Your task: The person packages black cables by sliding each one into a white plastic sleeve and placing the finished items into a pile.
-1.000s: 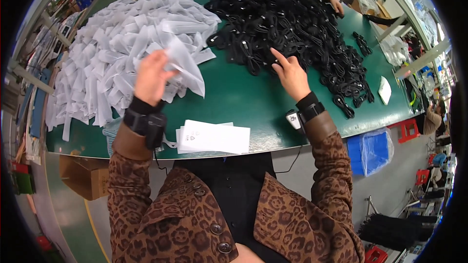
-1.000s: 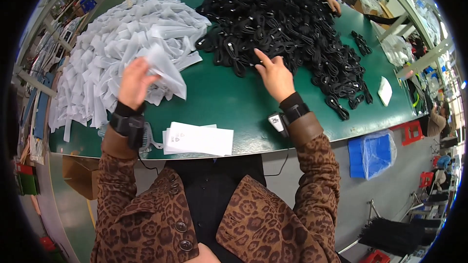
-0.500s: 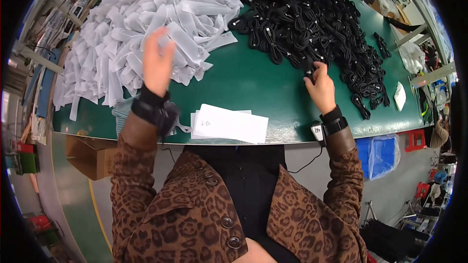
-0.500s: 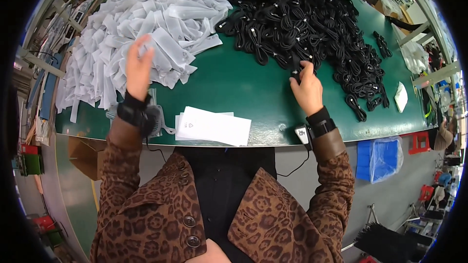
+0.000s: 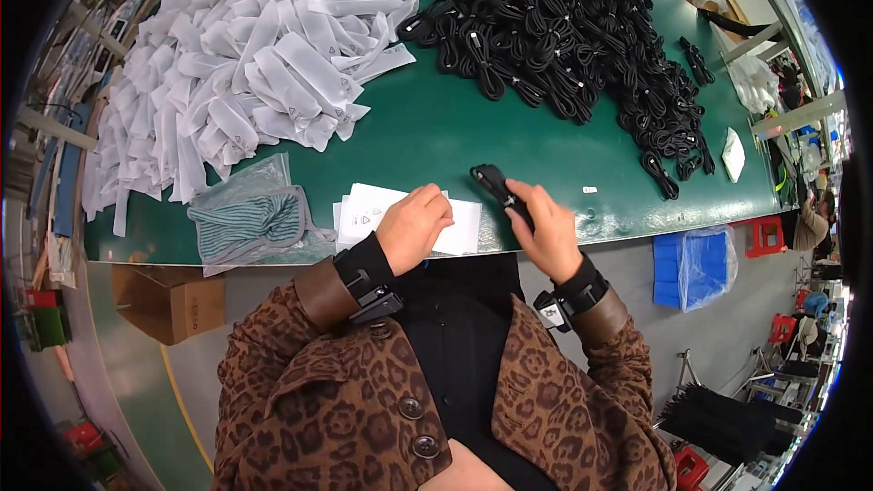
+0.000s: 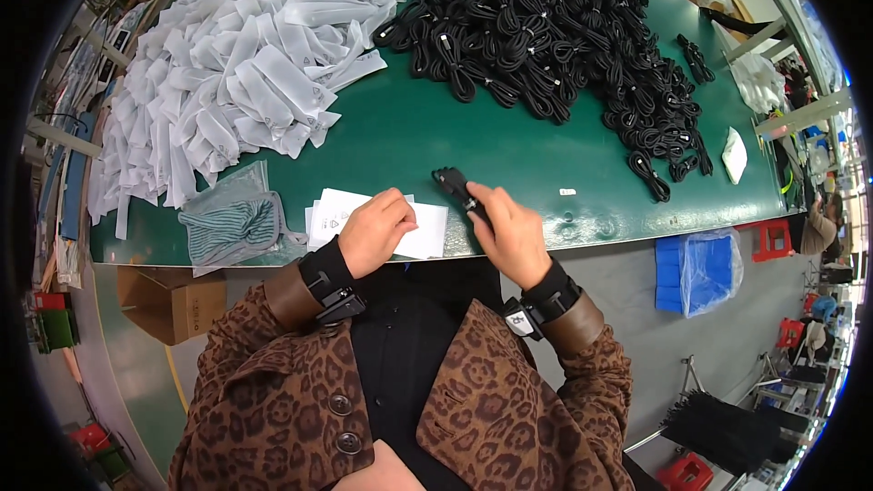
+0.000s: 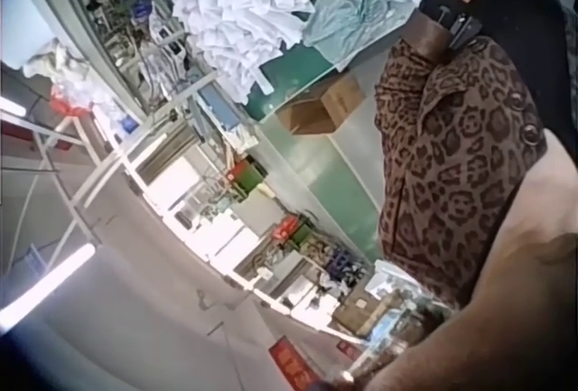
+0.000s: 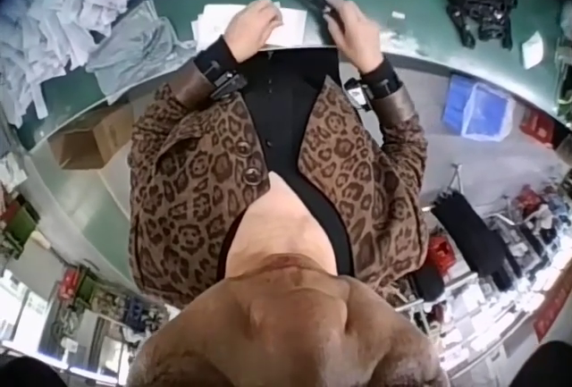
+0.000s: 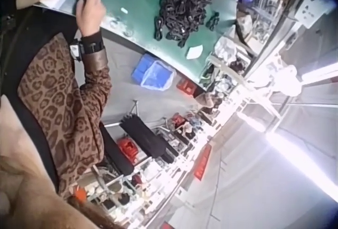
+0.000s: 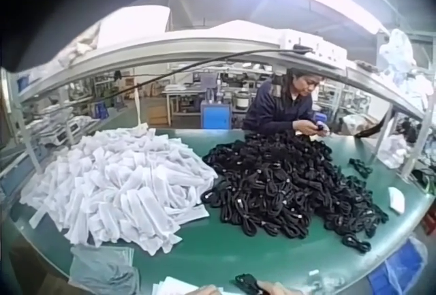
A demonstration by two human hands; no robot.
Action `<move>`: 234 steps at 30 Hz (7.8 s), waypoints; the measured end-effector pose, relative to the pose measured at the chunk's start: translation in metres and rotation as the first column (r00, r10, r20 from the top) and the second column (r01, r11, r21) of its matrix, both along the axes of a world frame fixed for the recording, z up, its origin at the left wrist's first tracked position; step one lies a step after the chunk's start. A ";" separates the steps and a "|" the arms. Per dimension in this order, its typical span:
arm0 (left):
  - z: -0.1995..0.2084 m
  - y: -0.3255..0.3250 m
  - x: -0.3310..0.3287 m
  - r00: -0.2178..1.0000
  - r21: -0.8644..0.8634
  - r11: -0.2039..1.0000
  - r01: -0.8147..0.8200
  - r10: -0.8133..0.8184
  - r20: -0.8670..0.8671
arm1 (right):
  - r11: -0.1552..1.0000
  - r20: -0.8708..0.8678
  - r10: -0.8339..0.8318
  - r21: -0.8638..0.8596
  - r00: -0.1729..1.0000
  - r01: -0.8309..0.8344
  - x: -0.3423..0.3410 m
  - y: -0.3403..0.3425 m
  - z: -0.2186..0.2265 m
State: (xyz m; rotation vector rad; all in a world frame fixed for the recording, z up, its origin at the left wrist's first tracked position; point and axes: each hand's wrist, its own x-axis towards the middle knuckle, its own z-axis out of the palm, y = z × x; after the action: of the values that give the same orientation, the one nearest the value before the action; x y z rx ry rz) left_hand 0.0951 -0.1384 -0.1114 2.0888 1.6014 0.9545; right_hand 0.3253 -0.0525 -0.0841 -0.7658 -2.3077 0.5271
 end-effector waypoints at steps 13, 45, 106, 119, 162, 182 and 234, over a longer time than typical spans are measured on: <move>0.006 -0.003 -0.002 0.971 -0.048 0.995 -0.083 0.091 0.221 | 0.945 0.216 0.188 0.228 0.958 -0.237 0.010 -0.022 0.006; 0.062 0.022 -0.016 0.945 0.050 0.994 -0.097 0.076 0.317 | 0.966 -0.172 0.259 0.028 0.951 -0.258 -0.035 0.013 0.030; 0.000 -0.002 0.008 0.998 -0.045 0.998 0.044 -0.042 0.038 | 0.980 0.122 -0.032 -0.191 0.992 0.055 0.023 0.011 -0.004; 0.012 -0.006 0.010 0.913 -0.205 0.977 -0.055 0.132 0.385 | 0.875 -0.044 0.050 -0.480 0.998 -0.065 0.006 -0.024 0.011; 0.067 0.053 -0.038 0.280 -0.135 0.981 0.142 0.091 0.956 | 0.851 -0.459 0.162 -0.383 0.874 -0.359 -0.083 0.042 0.048; 0.091 0.041 -0.082 0.905 0.226 0.899 -0.375 0.302 0.301 | 0.918 0.199 -0.127 0.394 0.972 0.039 -0.069 0.148 -0.024; 0.031 0.008 0.004 0.963 0.113 0.994 -0.001 -0.030 0.269 | 0.962 -0.085 0.196 -0.178 0.977 -0.208 -0.005 -0.004 0.019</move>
State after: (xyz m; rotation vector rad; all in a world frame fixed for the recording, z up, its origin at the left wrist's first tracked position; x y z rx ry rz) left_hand 0.0991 -0.1308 -0.0801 1.9357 1.4210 1.2896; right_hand 0.3202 -0.0566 -0.0652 -0.5901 -2.3093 0.8580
